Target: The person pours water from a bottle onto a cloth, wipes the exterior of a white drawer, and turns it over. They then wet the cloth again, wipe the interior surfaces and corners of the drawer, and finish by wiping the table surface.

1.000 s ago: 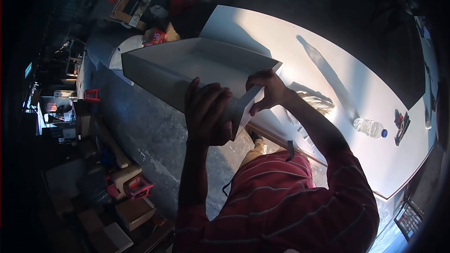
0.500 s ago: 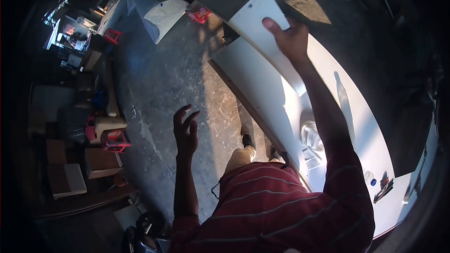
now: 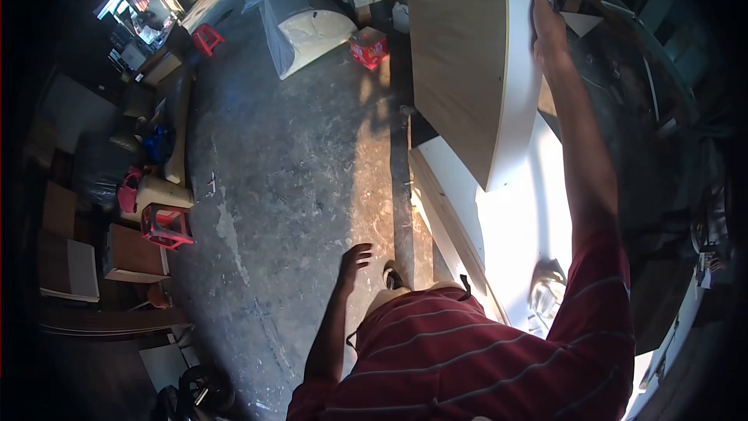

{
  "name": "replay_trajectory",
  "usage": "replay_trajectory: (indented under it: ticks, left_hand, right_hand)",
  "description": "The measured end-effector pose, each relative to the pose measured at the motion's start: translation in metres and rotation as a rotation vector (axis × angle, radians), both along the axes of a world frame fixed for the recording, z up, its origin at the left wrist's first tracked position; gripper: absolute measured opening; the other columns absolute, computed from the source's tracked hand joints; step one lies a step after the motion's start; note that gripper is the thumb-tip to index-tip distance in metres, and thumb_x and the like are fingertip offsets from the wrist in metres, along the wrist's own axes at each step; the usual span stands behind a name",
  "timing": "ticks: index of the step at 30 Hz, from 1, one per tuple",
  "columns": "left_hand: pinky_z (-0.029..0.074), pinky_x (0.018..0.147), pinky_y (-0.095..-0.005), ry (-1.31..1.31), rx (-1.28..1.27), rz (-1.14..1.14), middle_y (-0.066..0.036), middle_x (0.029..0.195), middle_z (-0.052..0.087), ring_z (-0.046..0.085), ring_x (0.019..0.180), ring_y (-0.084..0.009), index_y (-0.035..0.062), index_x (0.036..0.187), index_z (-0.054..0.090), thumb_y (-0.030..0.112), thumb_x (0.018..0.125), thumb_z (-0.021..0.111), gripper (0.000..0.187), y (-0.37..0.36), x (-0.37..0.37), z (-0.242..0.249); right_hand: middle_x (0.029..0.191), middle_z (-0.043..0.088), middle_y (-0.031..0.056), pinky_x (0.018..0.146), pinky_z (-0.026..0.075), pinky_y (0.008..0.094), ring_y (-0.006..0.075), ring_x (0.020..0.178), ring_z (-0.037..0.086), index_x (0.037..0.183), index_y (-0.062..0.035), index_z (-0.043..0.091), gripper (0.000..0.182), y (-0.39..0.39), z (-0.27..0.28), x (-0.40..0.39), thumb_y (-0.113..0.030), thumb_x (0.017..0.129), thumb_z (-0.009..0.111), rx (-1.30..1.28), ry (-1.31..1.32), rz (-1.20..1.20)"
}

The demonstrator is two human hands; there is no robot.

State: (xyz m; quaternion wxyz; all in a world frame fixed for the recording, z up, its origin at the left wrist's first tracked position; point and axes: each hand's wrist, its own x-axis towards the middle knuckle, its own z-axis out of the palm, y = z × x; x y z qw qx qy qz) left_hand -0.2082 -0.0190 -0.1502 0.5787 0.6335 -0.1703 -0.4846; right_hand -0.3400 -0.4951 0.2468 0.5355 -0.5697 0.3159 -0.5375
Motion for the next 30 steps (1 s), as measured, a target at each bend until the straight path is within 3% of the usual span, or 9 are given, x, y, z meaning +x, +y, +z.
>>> replay_trajectory:
  ticks: [3,5,7,9,13,15,17,23,30]
  left_hand:
    - [0.044,0.090,-0.0389,0.247,-0.025,-0.208,-0.010,0.124,0.056,0.057,0.108,-0.0219,0.0101,0.135,0.044,0.047,0.095,0.041,0.055,-0.099,0.013,0.027]
    - [0.039,0.097,-0.0458,0.347,-0.032,-0.234,-0.012,0.135,0.047,0.050,0.119,-0.0267,0.0123,0.142,0.034,0.062,0.090,0.039,0.072,-0.160,0.024,0.054]
    - [0.031,0.104,-0.0516,0.669,-0.206,-0.040,-0.013,0.145,0.037,0.039,0.130,-0.0312,0.0139,0.147,0.026,0.076,0.083,0.033,0.089,-0.228,0.064,0.101]
    - [0.026,0.108,-0.0523,0.650,-0.431,0.010,-0.014,0.148,0.031,0.032,0.135,-0.0328,0.0137,0.147,0.025,0.081,0.079,0.027,0.096,-0.258,0.104,0.123]
    - [0.034,0.106,-0.0451,0.611,-0.682,-0.015,-0.015,0.142,0.040,0.042,0.128,-0.0284,0.0035,0.143,0.029,0.075,0.084,0.032,0.093,-0.283,0.177,0.175]
    - [0.036,0.105,-0.0424,0.401,-0.567,0.047,-0.016,0.140,0.041,0.043,0.128,-0.0264,0.0023,0.142,0.030,0.069,0.088,0.036,0.086,-0.306,0.199,0.190]
    - [0.038,0.105,-0.0398,0.206,-0.411,0.104,-0.016,0.139,0.043,0.044,0.127,-0.0244,0.0010,0.141,0.030,0.063,0.091,0.040,0.080,-0.327,0.222,0.185]
    - [0.039,0.104,-0.0365,0.431,-0.304,0.179,-0.019,0.137,0.043,0.047,0.123,-0.0246,-0.0045,0.140,0.030,0.053,0.095,0.041,0.073,-0.379,0.295,0.108]
    - [0.039,0.104,-0.0381,0.591,-0.221,0.153,-0.019,0.140,0.040,0.045,0.126,-0.0261,-0.0022,0.142,0.027,0.049,0.097,0.038,0.069,-0.381,0.306,0.085]
  right_hand:
    - [0.138,0.044,0.0201,0.106,0.031,0.0305,0.0266,0.128,0.042,0.136,0.0098,0.035,0.099,-0.008,0.008,0.049,-0.062,0.076,0.067,-0.044,-0.101,-0.025]
    - [0.118,0.061,0.0121,0.092,0.045,0.0323,0.0212,0.106,0.059,0.122,0.0049,0.053,0.082,-0.014,0.010,0.074,-0.060,0.075,0.070,0.096,-0.296,-0.100]
    - [0.137,0.047,0.0134,0.103,0.038,0.0378,0.0268,0.122,0.048,0.136,0.0015,0.039,0.074,-0.023,0.001,0.096,-0.054,0.089,0.055,-0.005,-0.508,0.109]
    - [0.141,0.041,0.0127,0.106,0.035,0.0395,0.0269,0.127,0.042,0.140,-0.0069,0.033,0.062,-0.024,-0.010,0.104,-0.052,0.097,0.037,-0.009,-0.544,0.087]
    - [0.137,0.047,0.0088,0.102,0.042,0.0417,0.0276,0.121,0.049,0.138,-0.0137,0.040,0.062,-0.072,-0.069,0.115,-0.058,0.096,0.027,0.211,-0.623,0.172]
    - [0.137,0.047,0.0084,0.101,0.043,0.0422,0.0274,0.120,0.051,0.139,-0.0137,0.038,0.063,-0.095,-0.103,0.137,-0.059,0.096,0.027,0.263,-0.683,0.218]
    - [0.137,0.047,0.0086,0.101,0.042,0.0420,0.0271,0.120,0.050,0.139,-0.0136,0.038,0.064,-0.113,-0.128,0.170,-0.059,0.096,0.028,0.334,-0.690,0.182]
    - [0.137,0.047,0.0099,0.101,0.041,0.0366,0.0262,0.122,0.048,0.140,-0.0096,0.036,0.064,-0.152,-0.161,0.245,-0.057,0.096,0.034,0.525,-0.621,-0.011]
    - [0.139,0.044,0.0113,0.102,0.038,0.0348,0.0260,0.121,0.049,0.139,-0.0044,0.037,0.066,-0.167,-0.189,0.269,-0.054,0.095,0.040,0.515,-0.534,-0.071]
